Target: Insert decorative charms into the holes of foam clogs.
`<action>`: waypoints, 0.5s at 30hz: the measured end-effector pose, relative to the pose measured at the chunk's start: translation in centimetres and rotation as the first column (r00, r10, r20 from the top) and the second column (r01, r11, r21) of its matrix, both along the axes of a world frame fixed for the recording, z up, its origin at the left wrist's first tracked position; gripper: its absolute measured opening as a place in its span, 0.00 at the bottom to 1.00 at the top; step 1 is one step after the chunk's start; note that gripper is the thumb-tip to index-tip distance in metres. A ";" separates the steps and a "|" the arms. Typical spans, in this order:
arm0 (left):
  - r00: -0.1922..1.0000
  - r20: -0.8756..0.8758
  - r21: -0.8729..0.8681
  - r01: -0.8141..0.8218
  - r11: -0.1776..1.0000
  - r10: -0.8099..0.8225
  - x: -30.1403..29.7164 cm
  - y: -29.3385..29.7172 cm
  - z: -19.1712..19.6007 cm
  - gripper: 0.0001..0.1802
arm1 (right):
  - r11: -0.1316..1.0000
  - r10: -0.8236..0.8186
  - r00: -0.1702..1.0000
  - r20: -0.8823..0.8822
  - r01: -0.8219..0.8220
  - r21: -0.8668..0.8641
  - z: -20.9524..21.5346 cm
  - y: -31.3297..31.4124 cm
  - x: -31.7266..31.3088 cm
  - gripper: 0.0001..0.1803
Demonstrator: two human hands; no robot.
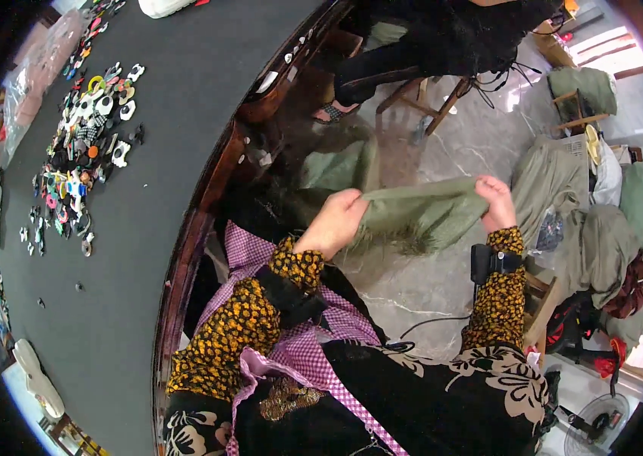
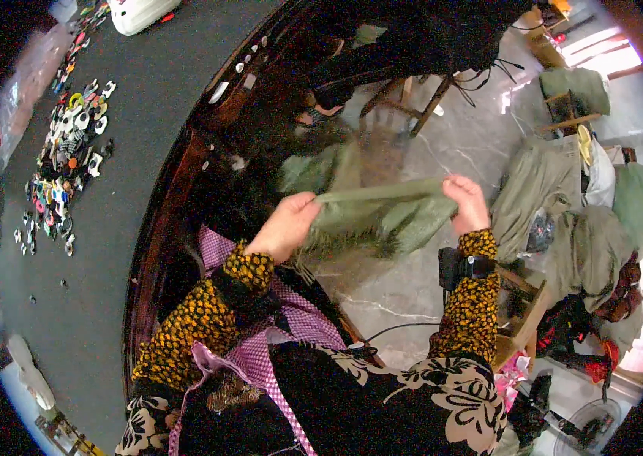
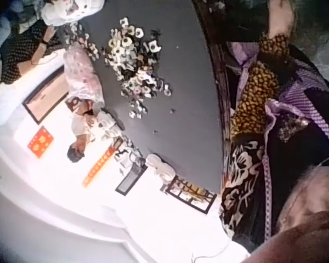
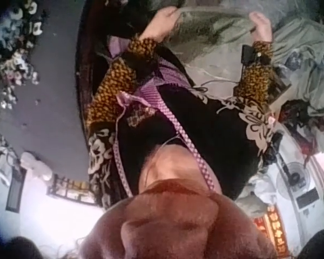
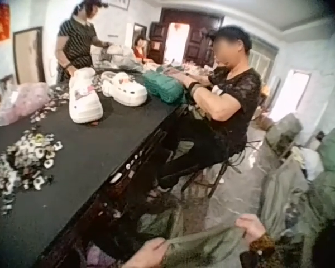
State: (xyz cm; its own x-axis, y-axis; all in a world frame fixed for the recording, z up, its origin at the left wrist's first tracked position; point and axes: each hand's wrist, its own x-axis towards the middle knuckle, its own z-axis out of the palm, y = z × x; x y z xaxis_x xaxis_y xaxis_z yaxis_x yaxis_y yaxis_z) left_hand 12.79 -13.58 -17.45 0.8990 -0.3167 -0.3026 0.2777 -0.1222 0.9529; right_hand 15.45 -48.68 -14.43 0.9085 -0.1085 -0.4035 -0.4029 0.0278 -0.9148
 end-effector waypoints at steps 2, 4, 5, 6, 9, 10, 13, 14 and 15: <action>0.945 -0.327 -0.360 -0.121 0.925 -0.004 0.8 0.2 3.2 0.10 | 0.998 -0.061 0.992 0.112 0.059 0.025 2.4 1.4 1.2 0.08; 0.943 -0.334 -0.313 -0.120 0.942 0.009 1.7 0.3 6.9 0.10 | 0.994 -0.099 0.982 0.162 0.092 0.051 4.6 1.0 2.7 0.08; 0.940 -0.340 -0.267 -0.136 0.954 0.039 2.1 0.4 8.4 0.10 | 0.996 -0.090 0.972 0.218 0.087 0.025 6.0 1.4 3.5 0.09; 0.956 -0.285 -0.299 -0.019 0.954 -0.071 2.9 1.0 9.2 0.10 | 0.996 -0.083 0.958 0.276 0.087 -0.005 7.7 2.1 4.2 0.10; 0.895 -0.431 -0.368 -0.057 0.928 -0.116 4.2 2.1 12.7 0.13 | 0.983 -0.144 0.933 0.329 0.172 -0.058 11.5 5.2 5.9 0.13; 0.873 -0.467 -0.461 -0.102 0.882 -0.143 4.1 2.3 13.7 0.14 | 0.990 -0.081 0.934 0.348 0.117 -0.084 12.0 5.0 6.6 0.13; 0.892 -0.438 -0.451 -0.114 0.885 -0.109 4.1 3.1 13.5 0.19 | 0.999 0.031 0.919 0.393 -0.017 -0.041 12.9 5.7 7.7 0.13; 0.922 -0.366 -0.448 -0.054 0.893 -0.128 3.8 3.5 13.9 0.20 | 0.994 0.087 0.900 0.428 -0.107 0.023 12.9 6.2 7.9 0.12; 0.945 -0.287 -0.445 0.015 0.896 -0.158 3.5 3.6 14.5 0.22 | 0.995 0.073 0.900 0.430 -0.092 0.025 12.6 6.5 7.9 0.12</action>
State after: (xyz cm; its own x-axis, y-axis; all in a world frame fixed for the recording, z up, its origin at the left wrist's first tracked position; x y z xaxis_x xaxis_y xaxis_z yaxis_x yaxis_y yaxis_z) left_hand 16.34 -10.01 -3.00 0.7456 -0.5515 -0.3741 0.5726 0.2429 0.7830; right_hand 23.31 -42.21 -1.86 0.9996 -0.0167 0.0240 0.0249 0.0550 -0.9982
